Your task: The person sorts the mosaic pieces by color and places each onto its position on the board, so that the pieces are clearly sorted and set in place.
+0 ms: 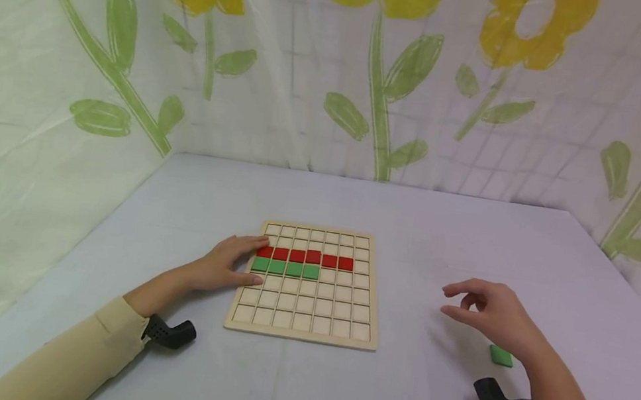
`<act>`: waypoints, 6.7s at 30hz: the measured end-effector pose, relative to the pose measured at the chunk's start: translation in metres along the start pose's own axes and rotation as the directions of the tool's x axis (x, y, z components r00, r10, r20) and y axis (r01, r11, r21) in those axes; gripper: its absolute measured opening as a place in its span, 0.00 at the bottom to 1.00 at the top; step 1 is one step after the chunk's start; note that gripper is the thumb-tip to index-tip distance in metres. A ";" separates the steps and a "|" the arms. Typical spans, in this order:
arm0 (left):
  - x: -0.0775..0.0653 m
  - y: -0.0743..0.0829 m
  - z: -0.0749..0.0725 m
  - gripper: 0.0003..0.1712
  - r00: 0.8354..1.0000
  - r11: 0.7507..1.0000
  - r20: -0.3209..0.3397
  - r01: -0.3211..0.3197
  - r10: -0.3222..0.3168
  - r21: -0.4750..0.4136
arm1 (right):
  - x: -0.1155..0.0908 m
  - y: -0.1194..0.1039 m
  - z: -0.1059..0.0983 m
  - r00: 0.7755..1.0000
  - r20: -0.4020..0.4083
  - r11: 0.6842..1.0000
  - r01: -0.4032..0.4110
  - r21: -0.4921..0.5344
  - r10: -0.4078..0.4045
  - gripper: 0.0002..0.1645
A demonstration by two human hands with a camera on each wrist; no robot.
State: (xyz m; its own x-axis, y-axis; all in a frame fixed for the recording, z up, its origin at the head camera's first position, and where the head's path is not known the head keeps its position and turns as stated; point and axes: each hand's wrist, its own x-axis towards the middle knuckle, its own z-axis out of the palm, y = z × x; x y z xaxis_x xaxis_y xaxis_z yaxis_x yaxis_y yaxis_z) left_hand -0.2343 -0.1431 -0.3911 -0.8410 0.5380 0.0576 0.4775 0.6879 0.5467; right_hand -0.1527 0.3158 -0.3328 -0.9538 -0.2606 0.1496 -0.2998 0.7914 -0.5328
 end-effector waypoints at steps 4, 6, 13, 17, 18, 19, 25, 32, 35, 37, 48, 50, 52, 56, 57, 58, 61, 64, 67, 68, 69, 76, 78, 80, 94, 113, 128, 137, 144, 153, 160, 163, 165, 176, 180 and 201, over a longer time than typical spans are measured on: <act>0.001 -0.001 0.001 0.45 1.000 1.000 0.000 0.000 0.000 0.006 | -0.007 0.008 -0.002 1.000 -0.003 1.000 -0.007 0.008 0.007 0.16; 0.001 -0.001 0.001 0.45 1.000 1.000 0.001 0.002 -0.002 0.007 | -0.011 0.012 -0.003 1.000 0.000 1.000 -0.018 0.022 0.018 0.16; 0.001 -0.001 0.000 0.45 1.000 1.000 0.006 0.001 -0.001 0.007 | -0.026 0.024 -0.003 0.995 0.036 0.991 -0.093 0.098 0.090 0.16; 0.001 -0.001 0.000 0.44 1.000 1.000 0.005 -0.001 0.001 0.003 | -0.032 0.032 -0.005 0.993 0.048 0.985 -0.110 0.131 0.105 0.16; 0.001 -0.001 0.000 0.44 1.000 1.000 0.005 -0.001 0.001 0.003 | -0.033 0.033 -0.005 0.993 0.051 0.984 -0.113 0.139 0.107 0.17; 0.001 -0.001 0.000 0.44 1.000 1.000 0.005 0.000 0.000 0.001 | -0.034 0.034 -0.005 0.992 0.056 0.983 -0.120 0.140 0.113 0.17; 0.001 0.000 0.000 0.44 1.000 1.000 0.005 -0.002 0.002 -0.004 | -0.041 0.041 -0.005 0.983 0.056 0.974 -0.181 0.137 0.175 0.19; 0.002 0.000 -0.002 0.45 1.000 1.000 0.004 -0.002 0.002 0.005 | -0.052 0.052 -0.002 0.966 0.056 0.949 -0.258 0.183 0.252 0.21; 0.002 0.001 -0.002 0.45 1.000 1.000 0.006 0.005 -0.005 0.004 | -0.055 0.057 0.000 0.961 0.053 0.947 -0.276 0.162 0.271 0.23; 0.003 0.001 -0.002 0.45 1.000 1.000 0.007 0.007 -0.007 0.001 | -0.058 0.061 0.000 0.961 0.041 0.951 -0.277 0.139 0.274 0.24; 0.002 0.000 -0.001 0.45 1.000 1.000 0.009 0.006 -0.006 -0.003 | -0.066 0.081 -0.001 0.949 0.080 0.942 -0.312 0.123 0.304 0.27; 0.002 0.000 -0.001 0.45 1.000 1.000 0.007 0.005 -0.005 -0.004 | -0.065 0.082 -0.001 0.947 0.093 0.942 -0.315 0.111 0.306 0.29; 0.002 0.000 -0.001 0.45 1.000 1.000 0.008 0.005 -0.005 -0.007 | -0.065 0.083 0.000 0.945 0.101 0.943 -0.320 0.093 0.310 0.30; 0.002 0.000 0.000 0.45 1.000 1.000 0.011 0.004 -0.004 -0.008 | -0.066 0.085 0.001 0.943 0.102 0.944 -0.323 0.059 0.317 0.31; 0.001 0.000 0.000 0.45 1.000 1.000 0.011 0.005 -0.005 -0.009 | -0.066 0.086 0.001 0.945 0.093 0.947 -0.318 0.050 0.312 0.31; 0.001 0.000 0.000 0.45 1.000 1.000 0.009 0.005 -0.005 -0.006 | -0.066 0.086 0.001 0.947 0.088 0.949 -0.314 0.041 0.309 0.31; 0.001 0.000 0.000 0.45 1.000 1.000 0.007 0.006 -0.006 -0.001 | -0.066 0.086 0.001 0.953 0.069 0.955 -0.297 0.015 0.296 0.31; 0.002 0.001 0.000 0.45 1.000 1.000 0.005 0.008 -0.008 0.001 | -0.066 0.085 0.001 0.958 0.061 0.960 -0.280 -0.004 0.279 0.29; 0.002 0.001 0.000 0.45 1.000 1.000 0.006 0.013 -0.013 -0.001 | -0.066 0.085 0.001 0.964 0.051 0.965 -0.261 -0.009 0.261 0.26; 0.001 0.001 0.000 0.45 1.000 1.000 0.007 0.014 -0.014 -0.002 | -0.066 0.085 0.001 0.966 0.045 0.967 -0.253 -0.011 0.253 0.25; 0.001 0.002 -0.001 0.45 1.000 1.000 0.007 0.015 -0.015 -0.003 | -0.066 0.085 0.002 0.968 0.041 0.968 -0.249 -0.013 0.249 0.24; 0.001 0.002 -0.001 0.45 1.000 1.000 0.003 0.009 -0.009 -0.001 | -0.066 0.081 0.004 0.974 -0.020 0.974 -0.228 -0.013 0.228 0.19; 0.000 0.002 -0.001 0.44 1.000 1.000 0.002 0.007 -0.007 -0.002 | -0.066 0.081 0.004 0.972 -0.030 0.972 -0.233 -0.022 0.232 0.18; 0.001 0.001 -0.001 0.44 1.000 1.000 0.002 0.009 -0.009 -0.004 | -0.065 0.083 0.005 0.969 -0.031 0.969 -0.245 -0.031 0.244 0.19; -0.001 0.001 -0.001 0.45 1.000 1.000 0.009 0.000 0.000 -0.002 | -0.065 0.076 0.006 0.946 0.006 0.945 -0.324 0.052 0.324 0.25; 0.001 0.001 0.000 0.45 1.000 1.000 0.011 0.007 -0.007 0.002 | -0.056 0.054 0.012 0.991 -0.073 0.989 -0.099 0.111 0.108 0.10; 0.001 -0.001 0.001 0.44 1.000 1.000 0.000 0.001 -0.001 0.004 | -0.044 0.041 0.012 0.971 -0.177 0.980 0.177 0.096 -0.158 0.16; 0.000 0.000 0.000 0.44 1.000 1.000 0.000 -0.002 0.002 0.002 | -0.028 0.028 0.017 0.974 -0.158 0.981 0.177 0.076 -0.163 0.14; 0.000 0.001 -0.001 0.44 1.000 1.000 0.002 -0.002 0.002 -0.001 | -0.014 0.014 0.020 0.969 -0.127 0.966 0.226 0.125 -0.210 0.12; -0.001 0.002 -0.001 0.45 1.000 1.000 -0.006 -0.001 0.001 0.001 | 0.006 0.002 0.027 0.958 -0.095 0.949 0.283 0.139 -0.272 0.13; -0.001 0.002 -0.001 0.45 1.000 1.000 0.008 0.001 -0.001 -0.004 | 0.017 -0.006 0.033 0.955 -0.086 0.942 0.293 0.165 -0.282 0.12; 0.000 0.003 -0.002 0.45 1.000 1.000 0.006 0.004 -0.004 0.002 | 0.020 -0.008 0.034 0.956 -0.081 0.942 0.290 0.166 -0.280 0.11; 0.000 0.003 -0.002 0.44 1.000 1.000 0.005 0.003 -0.003 0.007 | 0.021 -0.009 0.035 0.957 -0.077 0.944 0.288 0.162 -0.279 0.11; -0.001 0.002 -0.002 0.44 1.000 1.000 0.005 -0.003 0.003 -0.004 | 0.031 -0.015 0.038 0.961 -0.059 0.950 0.277 0.142 -0.272 0.09; -0.001 0.003 -0.002 0.44 1.000 1.000 0.007 -0.005 0.005 -0.002 | 0.035 -0.015 0.041 0.960 -0.050 0.947 0.282 0.152 -0.277 0.10; 0.000 0.001 -0.002 0.44 1.000 1.000 0.009 0.005 -0.004 -0.012 | 0.059 -0.028 0.058 0.973 0.006 0.965 0.229 0.126 -0.232 0.10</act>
State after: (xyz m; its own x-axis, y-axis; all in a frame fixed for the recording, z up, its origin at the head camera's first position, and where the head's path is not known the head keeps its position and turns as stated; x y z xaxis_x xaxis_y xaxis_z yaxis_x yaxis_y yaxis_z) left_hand -0.2340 -0.1435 -0.3894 -0.8407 0.5395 0.0472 0.4705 0.6845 0.5569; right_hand -0.1990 0.2462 -0.3570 -0.8581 -0.4406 0.2637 -0.5055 0.6346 -0.5846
